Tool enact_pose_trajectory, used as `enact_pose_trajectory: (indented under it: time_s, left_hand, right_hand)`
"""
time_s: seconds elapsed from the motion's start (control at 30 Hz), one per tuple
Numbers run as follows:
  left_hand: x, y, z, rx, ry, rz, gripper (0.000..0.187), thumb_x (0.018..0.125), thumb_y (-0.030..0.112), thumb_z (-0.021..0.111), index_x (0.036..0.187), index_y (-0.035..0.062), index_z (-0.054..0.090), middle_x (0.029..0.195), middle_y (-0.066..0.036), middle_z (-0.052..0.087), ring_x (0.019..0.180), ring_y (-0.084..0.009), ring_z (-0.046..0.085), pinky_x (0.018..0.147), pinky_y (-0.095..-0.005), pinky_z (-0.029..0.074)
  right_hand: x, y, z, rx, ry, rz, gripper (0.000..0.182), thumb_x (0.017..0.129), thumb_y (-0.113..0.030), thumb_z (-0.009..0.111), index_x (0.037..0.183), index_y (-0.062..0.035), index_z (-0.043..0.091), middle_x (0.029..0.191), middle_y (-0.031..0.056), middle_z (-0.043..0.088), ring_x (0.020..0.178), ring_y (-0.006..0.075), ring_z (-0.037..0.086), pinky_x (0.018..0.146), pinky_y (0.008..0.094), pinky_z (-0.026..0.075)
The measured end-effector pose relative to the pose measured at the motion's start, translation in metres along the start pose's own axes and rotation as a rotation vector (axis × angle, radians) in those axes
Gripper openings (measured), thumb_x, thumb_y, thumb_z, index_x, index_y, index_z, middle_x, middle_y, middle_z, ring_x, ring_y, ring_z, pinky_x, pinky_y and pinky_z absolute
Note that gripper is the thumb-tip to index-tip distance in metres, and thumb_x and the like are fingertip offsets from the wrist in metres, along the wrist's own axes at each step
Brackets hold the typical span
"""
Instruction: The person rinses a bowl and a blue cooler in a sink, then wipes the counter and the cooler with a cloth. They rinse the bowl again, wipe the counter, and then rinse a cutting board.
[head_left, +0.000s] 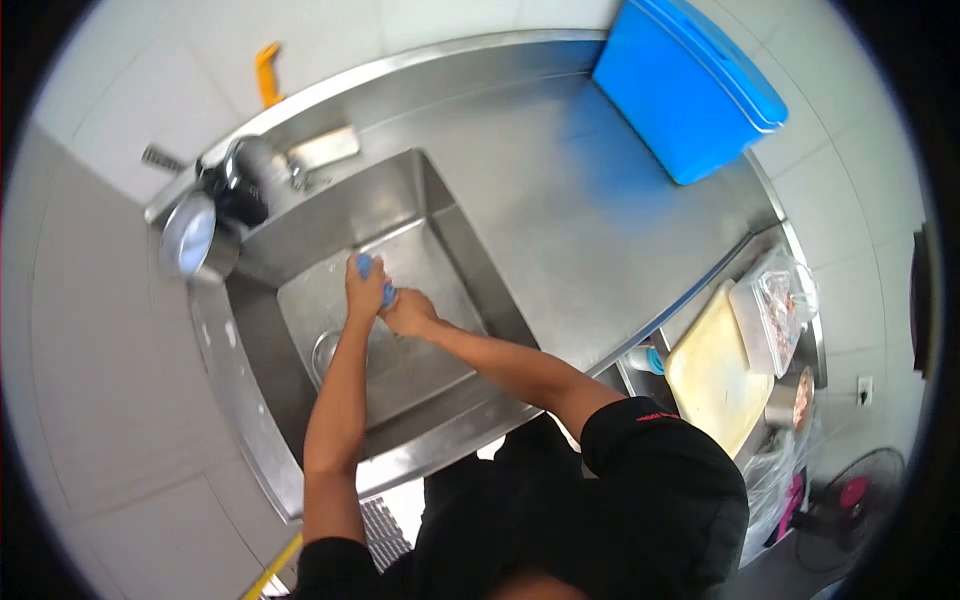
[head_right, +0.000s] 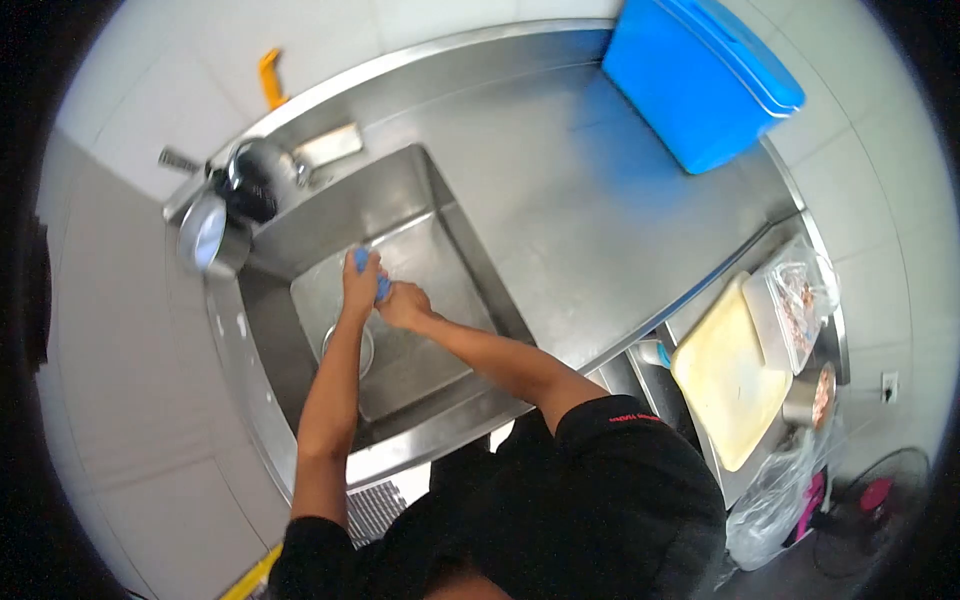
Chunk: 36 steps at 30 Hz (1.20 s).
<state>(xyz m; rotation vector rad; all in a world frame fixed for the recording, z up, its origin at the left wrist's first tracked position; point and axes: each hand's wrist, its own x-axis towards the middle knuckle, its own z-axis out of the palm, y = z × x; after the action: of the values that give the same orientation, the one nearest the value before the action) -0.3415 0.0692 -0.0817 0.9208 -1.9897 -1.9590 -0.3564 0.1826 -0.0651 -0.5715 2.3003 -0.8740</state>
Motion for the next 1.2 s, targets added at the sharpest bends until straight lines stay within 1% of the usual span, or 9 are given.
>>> enact_pose_trajectory:
  time_s: [0.17,0.23,0.4,0.47,0.6,0.8,0.97,1.1,1.2]
  left_hand:
    - [-0.024,0.07,0.018,-0.183,0.004,0.044,0.061,0.088,0.036,0.057,0.132,0.0013,0.034,0.104,-0.01,0.058,0.098,-0.0192,0.055,0.084,-0.0326,0.044]
    - [-0.037,0.078,0.013,-0.151,-0.04,0.125,0.061,0.09,0.033,0.054,0.135,0.0009,0.03,0.107,-0.011,0.059,0.104,-0.0192,0.054,0.086,-0.0317,0.043]
    - [-0.086,0.021,-0.014,0.013,0.126,0.145,0.049,0.09,0.022,0.056,0.128,-0.0034,0.038,0.1,-0.013,0.062,0.093,-0.0187,0.06,0.082,-0.0285,0.047]
    - [-0.121,-0.01,-0.029,0.053,0.242,0.082,0.046,0.089,0.022,0.058,0.123,-0.0038,0.042,0.089,-0.007,0.061,0.079,-0.0121,0.058,0.071,-0.0236,0.047]
    - [-0.204,-0.03,-0.036,0.054,0.415,-0.097,0.046,0.086,0.022,0.062,0.121,-0.0019,0.043,0.078,-0.006,0.06,0.064,-0.0091,0.055,0.055,-0.0199,0.044]
    - [-0.226,-0.001,-0.022,0.102,0.545,-0.161,0.043,0.086,0.018,0.061,0.119,-0.0009,0.042,0.073,-0.004,0.059,0.056,-0.009,0.053,0.049,-0.0195,0.043]
    - [-0.133,0.053,0.023,0.205,0.379,-0.1,0.045,0.087,0.019,0.061,0.121,-0.0013,0.042,0.075,-0.005,0.059,0.059,-0.0081,0.053,0.05,-0.0189,0.043]
    - [-0.143,0.064,0.023,0.302,0.358,-0.11,0.041,0.088,0.017,0.058,0.122,0.0019,0.043,0.074,-0.004,0.058,0.056,-0.0066,0.051,0.049,-0.0173,0.041]
    - [-0.193,0.025,-0.02,0.29,0.411,-0.246,0.041,0.088,0.024,0.058,0.121,0.0023,0.044,0.073,-0.002,0.055,0.06,-0.006,0.051,0.045,-0.0152,0.037]
  right_hand:
    - [0.013,0.031,-0.106,1.221,-0.457,-0.094,0.041,0.08,-0.015,0.065,0.117,-0.0037,0.051,0.108,0.0096,0.059,0.09,0.0212,0.061,0.072,0.0291,0.05]
    - [0.018,0.039,-0.176,1.421,-0.3,-0.229,0.041,0.082,-0.017,0.065,0.117,-0.0021,0.051,0.101,0.0116,0.061,0.085,0.0179,0.061,0.069,0.0293,0.049]
    - [0.09,0.102,-0.375,0.832,0.445,-0.201,0.061,0.078,-0.039,0.069,0.124,-0.0065,0.045,0.111,0.0045,0.055,0.099,0.016,0.054,0.081,0.0309,0.045]
    - [0.19,0.159,-0.442,0.741,0.836,-0.619,0.066,0.075,-0.042,0.071,0.123,-0.005,0.045,0.111,0.0064,0.055,0.102,0.0167,0.052,0.087,0.0327,0.042]
    - [0.271,0.173,-0.546,0.581,1.033,-0.378,0.075,0.074,-0.042,0.07,0.126,0.0023,0.04,0.123,0.0166,0.047,0.112,0.0269,0.047,0.096,0.0359,0.036]
    - [0.371,0.1,-0.458,0.399,1.634,-0.026,0.065,0.086,-0.042,0.05,0.123,0.0096,0.039,0.128,0.0306,0.031,0.122,0.0415,0.027,0.102,0.0482,0.022]
    - [0.313,0.001,-0.281,0.447,1.208,-0.387,0.045,0.072,-0.025,0.068,0.106,-0.0031,0.048,0.125,0.0233,0.035,0.116,0.0398,0.033,0.097,0.0527,0.023]
    - [0.332,0.083,-0.366,0.123,1.113,-0.101,0.047,0.077,-0.015,0.056,0.122,-0.0058,0.045,0.132,0.0173,0.038,0.12,0.0386,0.035,0.102,0.0502,0.022]
    - [0.391,0.2,-0.471,0.116,1.52,0.118,0.048,0.082,-0.014,0.049,0.128,-0.0016,0.04,0.13,0.0182,0.042,0.123,0.0332,0.037,0.102,0.042,0.028]
